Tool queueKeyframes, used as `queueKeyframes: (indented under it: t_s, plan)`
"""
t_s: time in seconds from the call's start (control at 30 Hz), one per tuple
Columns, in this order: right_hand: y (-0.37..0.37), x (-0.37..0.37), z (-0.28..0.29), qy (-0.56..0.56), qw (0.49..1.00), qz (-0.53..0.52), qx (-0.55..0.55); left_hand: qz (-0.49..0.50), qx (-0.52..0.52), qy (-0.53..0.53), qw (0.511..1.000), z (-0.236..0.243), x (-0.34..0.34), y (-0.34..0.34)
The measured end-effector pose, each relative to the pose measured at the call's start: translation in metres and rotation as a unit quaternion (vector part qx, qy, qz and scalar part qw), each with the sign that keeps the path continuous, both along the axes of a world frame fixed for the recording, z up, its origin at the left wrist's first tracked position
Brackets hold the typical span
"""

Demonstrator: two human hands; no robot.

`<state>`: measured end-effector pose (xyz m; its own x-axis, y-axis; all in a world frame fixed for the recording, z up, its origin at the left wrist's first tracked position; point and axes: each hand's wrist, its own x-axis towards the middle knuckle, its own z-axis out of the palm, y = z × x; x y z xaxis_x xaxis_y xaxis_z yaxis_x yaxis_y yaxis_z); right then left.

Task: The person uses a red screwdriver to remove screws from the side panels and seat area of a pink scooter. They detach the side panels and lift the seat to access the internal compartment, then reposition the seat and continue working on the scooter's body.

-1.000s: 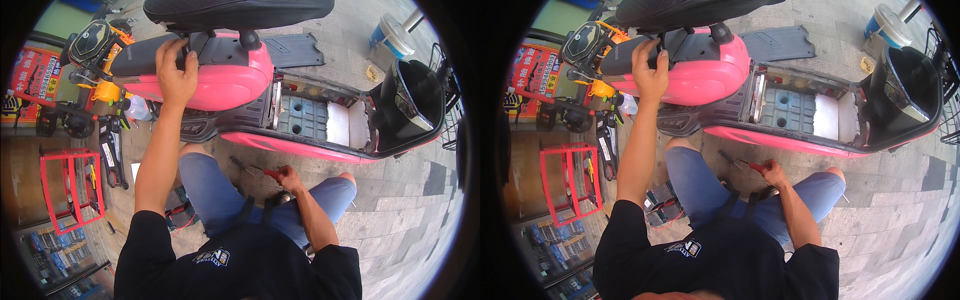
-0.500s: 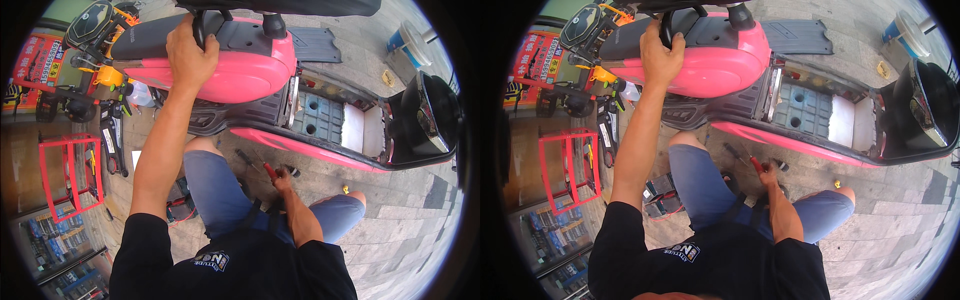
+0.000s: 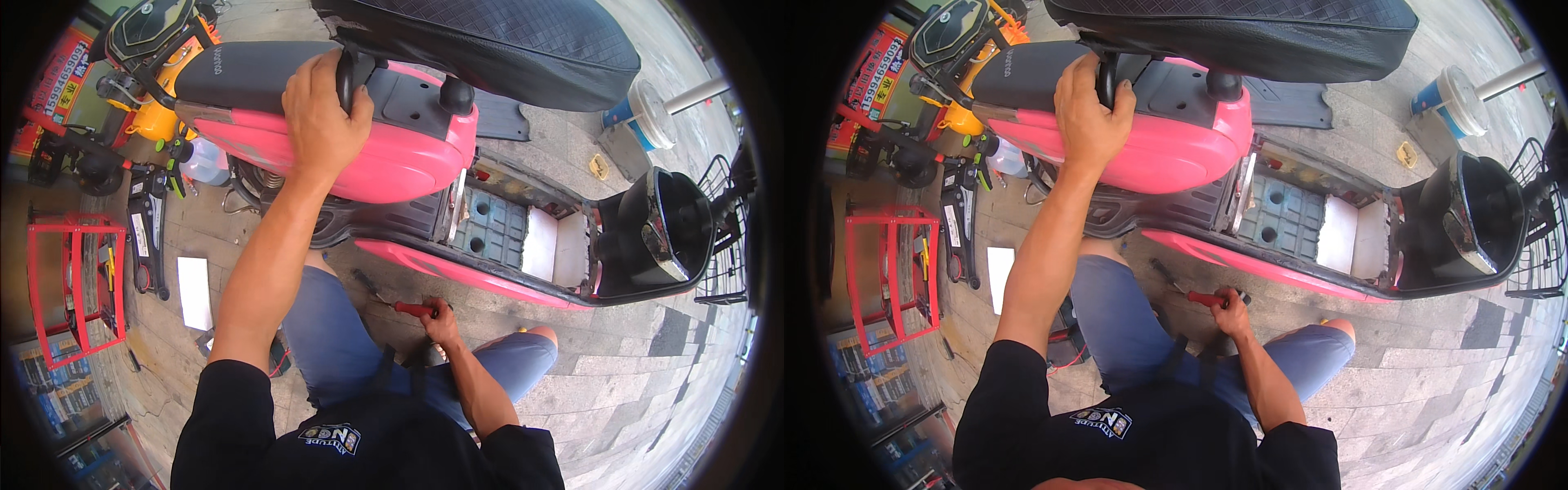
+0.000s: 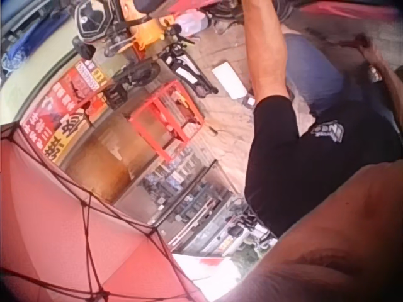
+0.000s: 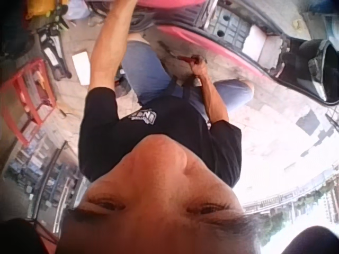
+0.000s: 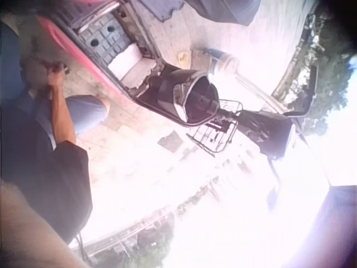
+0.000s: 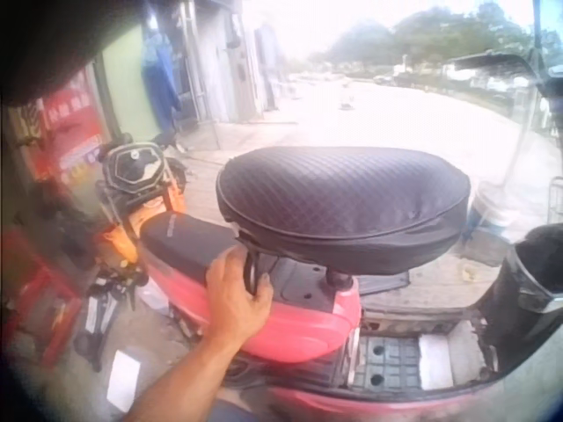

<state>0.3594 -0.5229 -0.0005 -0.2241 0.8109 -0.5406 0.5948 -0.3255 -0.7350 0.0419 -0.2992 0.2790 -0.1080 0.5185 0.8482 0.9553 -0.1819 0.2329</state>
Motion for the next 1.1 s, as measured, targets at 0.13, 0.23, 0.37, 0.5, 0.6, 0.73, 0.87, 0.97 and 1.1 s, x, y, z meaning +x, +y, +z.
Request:
queueKeyframes:
  t_s: [0.13, 0.23, 0.37, 0.5, 0.6, 0.73, 0.87, 0.97, 1.1]
  plan:
    - [0.006, -0.008, -0.030, -0.058, 0.979, -0.027, -0.195, -0.001, -0.015, 0.009, 1.000, -0.005, -0.004, 0.002]
    - [-0.006, -0.018, -0.064, -0.135, 0.980, 0.011, -0.143, 0.023, 0.032, 0.032, 0.999, -0.006, -0.003, 0.005]
    - [-0.032, -0.020, -0.090, -0.187, 0.978, 0.043, -0.080, -0.006, -0.018, 0.011, 1.000, -0.001, 0.002, -0.005]
    - [-0.039, -0.002, -0.103, -0.331, 0.941, -0.058, 0.045, -0.007, -0.018, -0.010, 1.000, 0.000, 0.005, -0.005]
    - [-0.027, 0.011, -0.111, -0.393, 0.918, -0.028, 0.043, 0.018, -0.008, 0.019, 1.000, -0.003, 0.003, -0.004]
    - [-0.003, 0.015, -0.076, -0.310, 0.943, 0.100, -0.073, -0.008, -0.013, 0.016, 1.000, -0.003, -0.003, -0.001]
    - [0.025, 0.000, 0.049, 0.011, 0.968, 0.244, 0.050, -0.005, -0.010, -0.022, 1.000, -0.003, 0.001, -0.001]
    - [0.070, -0.009, 0.173, 0.139, 0.972, 0.178, 0.066, -0.007, -0.019, -0.049, 0.999, 0.000, 0.003, -0.004]
    - [0.157, -0.039, 0.289, 0.147, 0.886, 0.128, 0.420, -0.014, -0.026, -0.056, 0.998, 0.005, 0.004, -0.007]
